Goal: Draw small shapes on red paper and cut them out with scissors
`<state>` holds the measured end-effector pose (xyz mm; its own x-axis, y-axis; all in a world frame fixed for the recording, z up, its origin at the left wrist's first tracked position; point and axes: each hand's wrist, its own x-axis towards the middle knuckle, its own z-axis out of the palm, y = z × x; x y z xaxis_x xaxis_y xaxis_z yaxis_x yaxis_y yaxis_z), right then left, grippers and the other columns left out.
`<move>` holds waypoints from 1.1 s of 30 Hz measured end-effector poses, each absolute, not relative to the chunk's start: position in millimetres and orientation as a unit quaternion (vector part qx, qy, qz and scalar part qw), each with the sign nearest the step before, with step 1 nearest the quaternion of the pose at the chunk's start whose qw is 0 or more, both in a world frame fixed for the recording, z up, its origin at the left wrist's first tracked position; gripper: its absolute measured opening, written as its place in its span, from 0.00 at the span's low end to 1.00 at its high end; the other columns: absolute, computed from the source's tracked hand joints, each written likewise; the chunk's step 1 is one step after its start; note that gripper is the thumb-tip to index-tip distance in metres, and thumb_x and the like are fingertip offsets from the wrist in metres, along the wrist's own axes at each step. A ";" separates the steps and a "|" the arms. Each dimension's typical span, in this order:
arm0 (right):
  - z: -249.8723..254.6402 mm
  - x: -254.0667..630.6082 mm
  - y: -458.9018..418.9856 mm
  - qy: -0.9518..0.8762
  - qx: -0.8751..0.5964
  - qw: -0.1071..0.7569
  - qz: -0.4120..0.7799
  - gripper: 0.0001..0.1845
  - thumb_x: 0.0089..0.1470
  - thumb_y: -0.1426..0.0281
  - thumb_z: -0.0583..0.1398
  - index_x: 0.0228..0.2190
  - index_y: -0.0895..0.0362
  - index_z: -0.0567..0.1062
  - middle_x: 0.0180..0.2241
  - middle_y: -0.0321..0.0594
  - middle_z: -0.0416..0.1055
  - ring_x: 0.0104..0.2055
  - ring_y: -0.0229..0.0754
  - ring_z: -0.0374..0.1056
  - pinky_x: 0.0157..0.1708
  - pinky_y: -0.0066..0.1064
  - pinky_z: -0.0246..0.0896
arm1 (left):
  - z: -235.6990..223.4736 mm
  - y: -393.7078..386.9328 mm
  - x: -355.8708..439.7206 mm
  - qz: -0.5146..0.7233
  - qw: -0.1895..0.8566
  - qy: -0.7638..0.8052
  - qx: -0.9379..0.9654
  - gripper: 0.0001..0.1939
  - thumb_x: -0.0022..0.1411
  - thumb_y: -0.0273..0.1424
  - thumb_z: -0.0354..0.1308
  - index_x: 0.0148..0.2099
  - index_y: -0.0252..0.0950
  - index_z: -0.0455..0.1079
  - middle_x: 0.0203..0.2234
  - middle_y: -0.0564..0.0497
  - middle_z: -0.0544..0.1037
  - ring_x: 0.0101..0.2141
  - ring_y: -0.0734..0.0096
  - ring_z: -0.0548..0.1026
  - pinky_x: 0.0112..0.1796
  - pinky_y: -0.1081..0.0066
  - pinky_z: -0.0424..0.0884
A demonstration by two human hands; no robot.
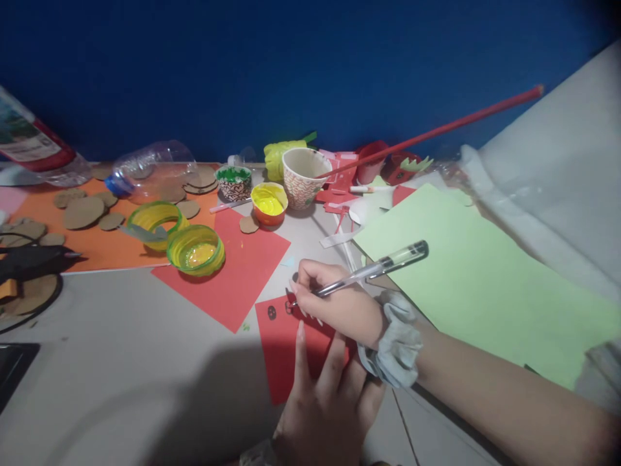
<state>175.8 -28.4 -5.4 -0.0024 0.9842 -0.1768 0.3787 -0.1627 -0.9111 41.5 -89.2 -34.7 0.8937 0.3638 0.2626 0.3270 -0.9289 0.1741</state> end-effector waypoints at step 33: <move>-2.9 176.5 -27.5 -0.565 -0.623 0.328 0.429 0.12 0.55 0.72 0.55 0.22 0.55 0.59 0.19 0.29 0.64 0.21 0.32 0.61 0.22 0.24 0.53 | -34.9 -90.6 43.0 0.149 0.074 0.191 0.967 0.21 0.64 0.45 0.45 0.53 0.47 0.69 0.47 0.52 0.75 0.54 0.50 0.56 0.55 0.44 0.36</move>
<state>176.5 -27.5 -2.9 -0.0076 0.9863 -0.1650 0.4232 -0.1463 -0.8941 43.0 -90.6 -34.9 0.8830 0.3911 0.2594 0.3471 -0.9163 0.1998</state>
